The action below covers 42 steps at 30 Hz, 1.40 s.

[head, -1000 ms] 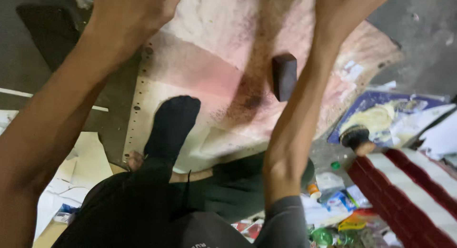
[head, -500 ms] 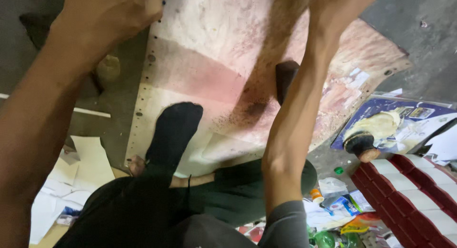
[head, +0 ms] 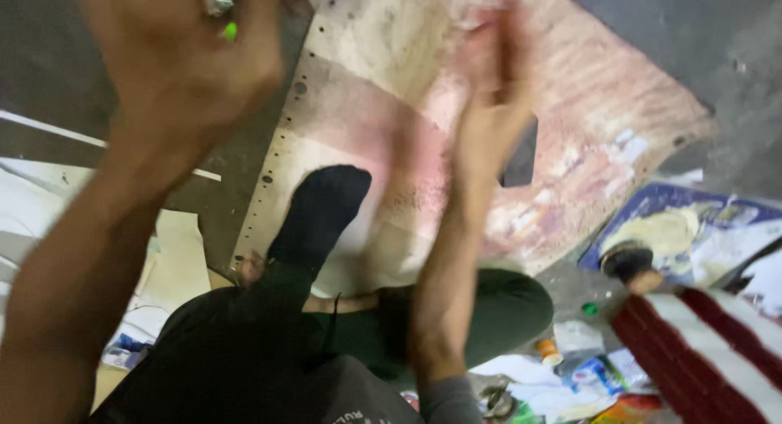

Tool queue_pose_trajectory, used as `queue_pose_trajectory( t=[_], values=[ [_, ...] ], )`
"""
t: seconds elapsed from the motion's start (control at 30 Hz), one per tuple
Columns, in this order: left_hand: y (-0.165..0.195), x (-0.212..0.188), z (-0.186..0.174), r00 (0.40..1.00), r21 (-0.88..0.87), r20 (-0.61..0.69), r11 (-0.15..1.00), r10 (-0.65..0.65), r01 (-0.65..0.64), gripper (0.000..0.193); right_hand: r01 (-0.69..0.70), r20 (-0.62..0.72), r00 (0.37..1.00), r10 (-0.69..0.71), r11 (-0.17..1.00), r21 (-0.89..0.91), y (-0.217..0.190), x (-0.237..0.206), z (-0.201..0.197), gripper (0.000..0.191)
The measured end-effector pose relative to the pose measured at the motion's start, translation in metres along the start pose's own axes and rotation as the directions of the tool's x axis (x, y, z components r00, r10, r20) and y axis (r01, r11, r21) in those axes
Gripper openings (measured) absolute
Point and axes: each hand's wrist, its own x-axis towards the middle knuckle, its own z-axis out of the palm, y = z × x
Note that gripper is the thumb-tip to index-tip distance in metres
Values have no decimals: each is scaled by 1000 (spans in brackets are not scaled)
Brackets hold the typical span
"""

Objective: The person sits on the floor and uses a sanding block to smooth the edges of small rectangular paper pieces. They repeatedly flip the paper and rub the sanding block along the edges.

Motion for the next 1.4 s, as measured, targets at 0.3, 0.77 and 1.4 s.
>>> queue_pose_trajectory(
  t=[0.3,0.77,1.4],
  values=[
    [54,-130,23,770,-643,442,436,-460,630,48,-450,62,882,467,797,402,-10,-172,8,61],
    [7,-164,46,584,-85,782,965,218,-246,44,284,413,903,121,552,-784,16,-222,-13,105],
    [62,-156,95,762,11,640,990,102,-142,55,-139,-170,984,45,792,-594,47,-193,-34,24]
  ],
)
